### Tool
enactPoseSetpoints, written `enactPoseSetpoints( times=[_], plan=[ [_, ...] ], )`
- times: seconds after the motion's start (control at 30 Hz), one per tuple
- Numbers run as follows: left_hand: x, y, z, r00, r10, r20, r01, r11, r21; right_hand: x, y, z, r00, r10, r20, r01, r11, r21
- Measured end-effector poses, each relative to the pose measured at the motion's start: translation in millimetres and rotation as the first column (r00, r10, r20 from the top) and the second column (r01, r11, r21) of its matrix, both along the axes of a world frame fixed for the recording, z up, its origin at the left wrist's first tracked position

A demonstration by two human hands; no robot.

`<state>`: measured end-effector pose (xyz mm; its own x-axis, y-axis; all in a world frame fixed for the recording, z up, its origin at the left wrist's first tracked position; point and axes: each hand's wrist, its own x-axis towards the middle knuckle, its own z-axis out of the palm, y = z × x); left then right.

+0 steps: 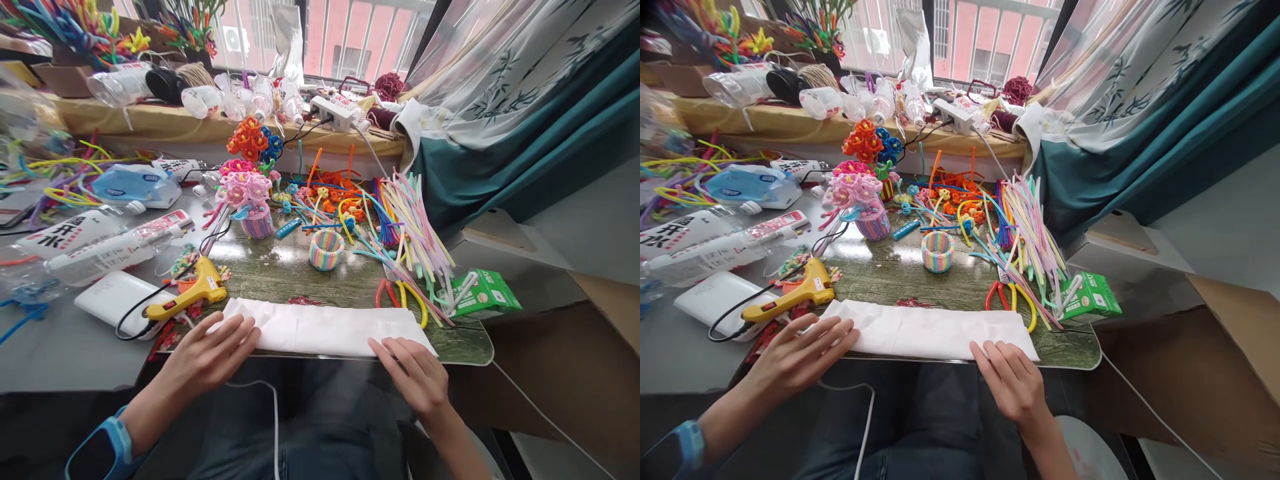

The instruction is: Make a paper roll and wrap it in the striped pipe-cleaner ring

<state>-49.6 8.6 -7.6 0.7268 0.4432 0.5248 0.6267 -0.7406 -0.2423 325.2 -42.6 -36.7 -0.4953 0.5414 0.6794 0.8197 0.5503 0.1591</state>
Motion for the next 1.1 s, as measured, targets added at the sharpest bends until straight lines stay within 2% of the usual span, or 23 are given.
enactPoseSetpoints(
  times=[0.1,0.23,0.37,0.47,0.53,0.6,0.67,0.73,0.83,0.87,0.97,1.1],
  plan=[
    [-2,-7,-4.8,0.997,0.056,-0.044,-0.058,0.997,-0.041,-6,-6,-1.8,0.999,-0.034,-0.023,0.031,0.994,-0.100],
    [-1,-13,6.8,0.992,0.067,-0.103,-0.072,0.996,-0.053,-9,-12,1.2,0.994,-0.026,-0.109,0.000,0.972,-0.236],
    [2,-11,19.3,0.990,0.138,0.030,-0.130,0.975,-0.178,-8,-12,2.1,0.975,-0.056,-0.216,0.002,0.970,-0.244],
    [0,-1,24.6,0.956,0.258,0.140,-0.221,0.946,-0.236,-5,-11,-1.6,0.966,-0.107,-0.234,0.062,0.979,-0.195],
    [-4,12,27.7,0.936,0.315,0.157,-0.262,0.921,-0.288,-4,-10,-3.8,0.965,-0.136,-0.226,0.098,0.980,-0.172],
    [-6,27,31.8,0.937,0.326,0.128,-0.262,0.894,-0.363,-6,-12,-4.3,0.966,-0.133,-0.220,0.099,0.982,-0.159],
    [-2,44,37.4,0.961,0.269,0.058,-0.217,0.872,-0.439,-14,-14,-2.6,0.974,-0.087,-0.210,0.050,0.984,-0.172],
    [12,59,43.7,0.986,0.163,-0.043,-0.161,0.835,-0.526,-28,-15,0.2,0.978,-0.010,-0.207,-0.032,0.980,-0.197],
    [50,76,50.8,0.983,0.074,-0.170,-0.164,0.773,-0.612,-54,-13,2.3,0.971,0.080,-0.224,-0.127,0.970,-0.207],
    [65,80,51.7,0.978,0.047,-0.201,-0.168,0.745,-0.645,-63,-11,1.9,0.970,0.086,-0.226,-0.133,0.970,-0.203],
    [107,87,49.5,0.975,-0.042,-0.219,-0.124,0.714,-0.689,-80,-8,-2.2,0.971,0.059,-0.231,-0.102,0.978,-0.182],
    [139,93,43.0,0.968,-0.084,-0.237,-0.119,0.677,-0.726,-89,-8,-8.8,0.965,-0.002,-0.262,-0.052,0.978,-0.201]
  ],
)
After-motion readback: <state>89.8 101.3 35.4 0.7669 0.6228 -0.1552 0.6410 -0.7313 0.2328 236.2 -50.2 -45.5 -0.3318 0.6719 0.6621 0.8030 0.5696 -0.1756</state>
